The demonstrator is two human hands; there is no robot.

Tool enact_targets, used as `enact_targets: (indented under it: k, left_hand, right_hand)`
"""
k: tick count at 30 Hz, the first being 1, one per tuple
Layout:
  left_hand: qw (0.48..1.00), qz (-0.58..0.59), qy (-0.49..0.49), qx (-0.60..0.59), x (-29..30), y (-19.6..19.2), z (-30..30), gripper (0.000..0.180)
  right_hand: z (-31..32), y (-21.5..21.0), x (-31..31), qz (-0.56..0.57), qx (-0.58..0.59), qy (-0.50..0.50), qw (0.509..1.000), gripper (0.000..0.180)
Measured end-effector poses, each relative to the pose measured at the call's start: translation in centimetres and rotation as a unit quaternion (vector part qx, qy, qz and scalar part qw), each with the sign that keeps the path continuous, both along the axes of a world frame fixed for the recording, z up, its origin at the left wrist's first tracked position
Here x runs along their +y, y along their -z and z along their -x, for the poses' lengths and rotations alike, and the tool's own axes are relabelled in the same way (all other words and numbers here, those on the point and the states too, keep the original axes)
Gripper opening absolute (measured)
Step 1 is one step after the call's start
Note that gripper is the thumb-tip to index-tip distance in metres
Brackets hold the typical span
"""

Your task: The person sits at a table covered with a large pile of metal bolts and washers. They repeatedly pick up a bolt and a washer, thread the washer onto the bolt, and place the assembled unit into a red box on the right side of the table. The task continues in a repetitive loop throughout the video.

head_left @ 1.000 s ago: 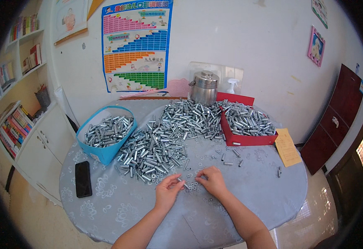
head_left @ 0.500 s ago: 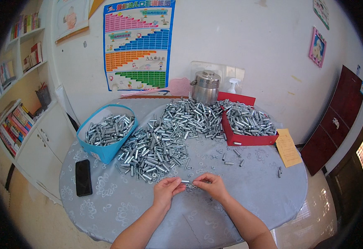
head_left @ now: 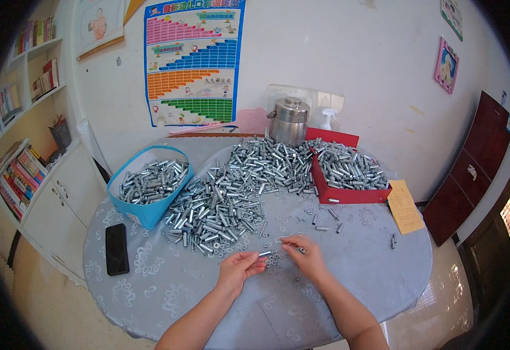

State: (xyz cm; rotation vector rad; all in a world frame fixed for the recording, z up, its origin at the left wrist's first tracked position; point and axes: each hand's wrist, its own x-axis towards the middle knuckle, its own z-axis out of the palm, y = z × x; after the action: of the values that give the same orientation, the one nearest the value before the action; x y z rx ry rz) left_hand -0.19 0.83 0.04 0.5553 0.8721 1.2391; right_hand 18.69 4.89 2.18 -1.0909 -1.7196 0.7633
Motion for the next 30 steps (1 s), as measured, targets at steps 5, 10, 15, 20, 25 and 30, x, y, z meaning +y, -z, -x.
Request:
enact_targets:
  k: [5,10,15,20,25,30]
  left_hand:
    - [1.0,-0.011,-0.007,0.0,0.1,0.2,0.1,0.015]
    - [1.0,-0.001,-0.02,0.008,0.1,0.0,0.1,0.014]
    - [1.0,-0.002,-0.016,0.009,0.1,0.1,0.3,0.015]
    - [1.0,0.003,-0.011,0.013,0.0,0.0,0.2,0.015]
    - [0.999,0.01,0.017,0.026,0.0,0.1,0.1,0.015]
    - [0.999,0.014,0.026,0.019,-0.1,0.0,0.1,0.015]
  right_hand:
    - [-2.4,0.6,1.2,-0.134,-0.219,-0.025,0.966,0.012]
    - [-2.4,0.5,0.9,-0.116,-0.295,-0.039,0.948,0.013]
    - [-2.6,1.2,1.3,-0.079,-0.295,-0.041,0.951,0.016]
    - [-1.4,0.6,0.4,0.117,-0.001,-0.054,0.992,0.016]
    - [-1.1,0.8,0.3,0.226,0.131,-0.084,0.962,0.014]
    - [-0.7,1.0,0.1,0.23,0.169,-0.106,0.953,0.012]
